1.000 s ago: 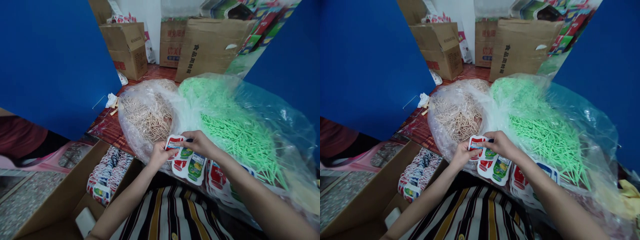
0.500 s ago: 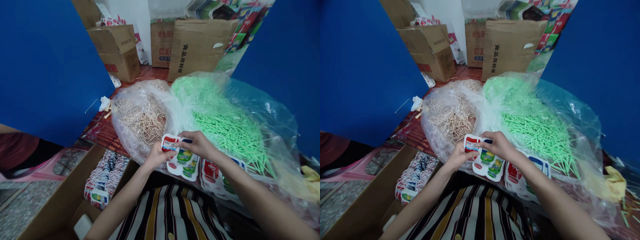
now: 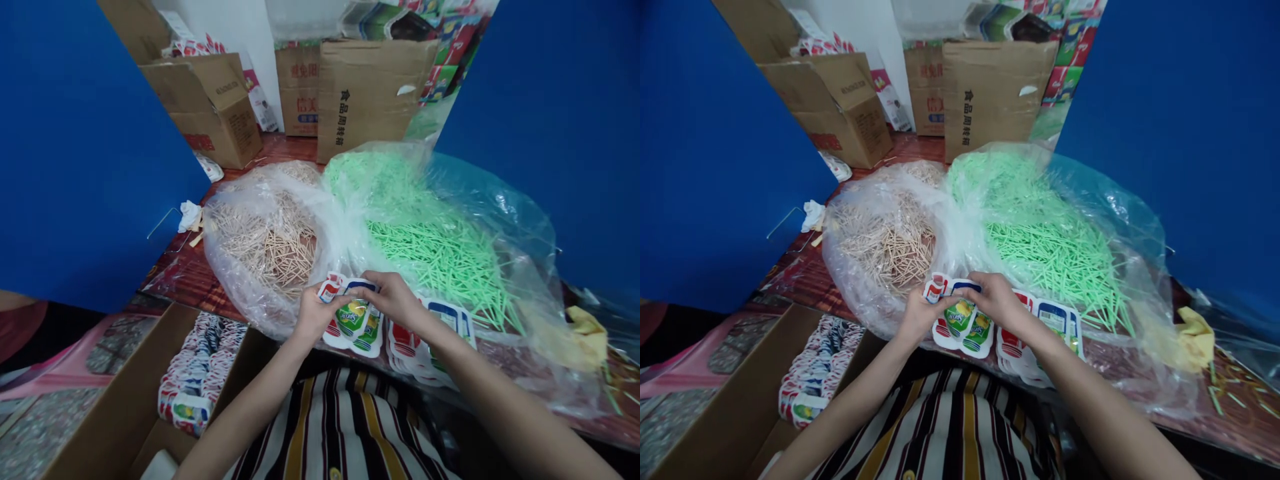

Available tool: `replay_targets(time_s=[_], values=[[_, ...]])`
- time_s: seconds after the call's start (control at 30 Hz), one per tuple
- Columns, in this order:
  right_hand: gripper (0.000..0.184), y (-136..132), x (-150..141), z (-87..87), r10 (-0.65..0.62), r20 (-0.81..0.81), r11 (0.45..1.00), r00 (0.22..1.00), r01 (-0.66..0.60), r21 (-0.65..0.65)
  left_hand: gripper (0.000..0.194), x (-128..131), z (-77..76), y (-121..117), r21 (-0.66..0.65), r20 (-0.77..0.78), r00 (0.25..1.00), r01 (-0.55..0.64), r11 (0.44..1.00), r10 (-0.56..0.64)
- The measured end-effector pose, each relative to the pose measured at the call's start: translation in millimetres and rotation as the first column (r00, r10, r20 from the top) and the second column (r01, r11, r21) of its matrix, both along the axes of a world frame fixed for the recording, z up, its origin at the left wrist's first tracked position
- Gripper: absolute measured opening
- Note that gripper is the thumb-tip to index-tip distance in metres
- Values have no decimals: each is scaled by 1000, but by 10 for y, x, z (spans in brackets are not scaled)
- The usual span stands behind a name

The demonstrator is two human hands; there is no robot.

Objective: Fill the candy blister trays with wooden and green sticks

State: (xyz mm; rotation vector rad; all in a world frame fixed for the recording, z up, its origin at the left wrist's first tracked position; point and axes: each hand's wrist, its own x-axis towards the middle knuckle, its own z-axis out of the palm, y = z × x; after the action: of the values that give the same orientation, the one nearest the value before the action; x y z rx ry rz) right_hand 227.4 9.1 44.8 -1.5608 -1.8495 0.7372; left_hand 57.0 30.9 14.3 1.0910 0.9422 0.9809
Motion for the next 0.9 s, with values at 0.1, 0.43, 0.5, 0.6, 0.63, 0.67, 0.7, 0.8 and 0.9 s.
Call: replay_targets(time_s=[0.1, 0.43, 0.5, 0.6, 0.63, 0.67, 0.7, 0.8, 0.9], values=[[39, -15, 41, -60, -29, -63, 1000, 998, 28, -12, 19, 15, 4, -15, 2, -21, 999, 49, 999, -49], [44, -103, 156, -4, -7, -336, 999, 942, -8, -45, 25, 62, -56, -78, -91, 1, 1000, 31, 995, -31], [46, -106, 323, 80, -65, -404, 998, 913, 58, -30, 23, 47, -48, -90, -94, -30, 999, 21, 995, -24], [34, -48, 753, 177, -277, -385, 952, 880, 305, 14, 21, 19, -72, -108, -88, -61, 997, 36, 995, -41], [32, -16, 926, 190, -349, -325, 923, 879, 383, 45, 22, 13, -90, -114, -88, -65, 997, 39, 995, -45], [31, 20, 1099, 192, -424, -213, 890, 880, 448, 80, 24, 12, -111, -120, -89, -66, 997, 40, 995, -46], [28, 56, 1262, 185, -485, -49, 865, 873, 487, 117, 27, 13, -133, -126, -92, -63, 997, 49, 995, -54], [23, 159, 1612, 130, -450, 420, 891, 788, 430, 146, 34, 26, -188, -144, -96, -57, 995, 75, 993, -80], [19, 261, 1685, 70, -335, 553, 937, 763, 333, 108, 35, 44, -207, -159, -101, -68, 992, 98, 990, -105]])
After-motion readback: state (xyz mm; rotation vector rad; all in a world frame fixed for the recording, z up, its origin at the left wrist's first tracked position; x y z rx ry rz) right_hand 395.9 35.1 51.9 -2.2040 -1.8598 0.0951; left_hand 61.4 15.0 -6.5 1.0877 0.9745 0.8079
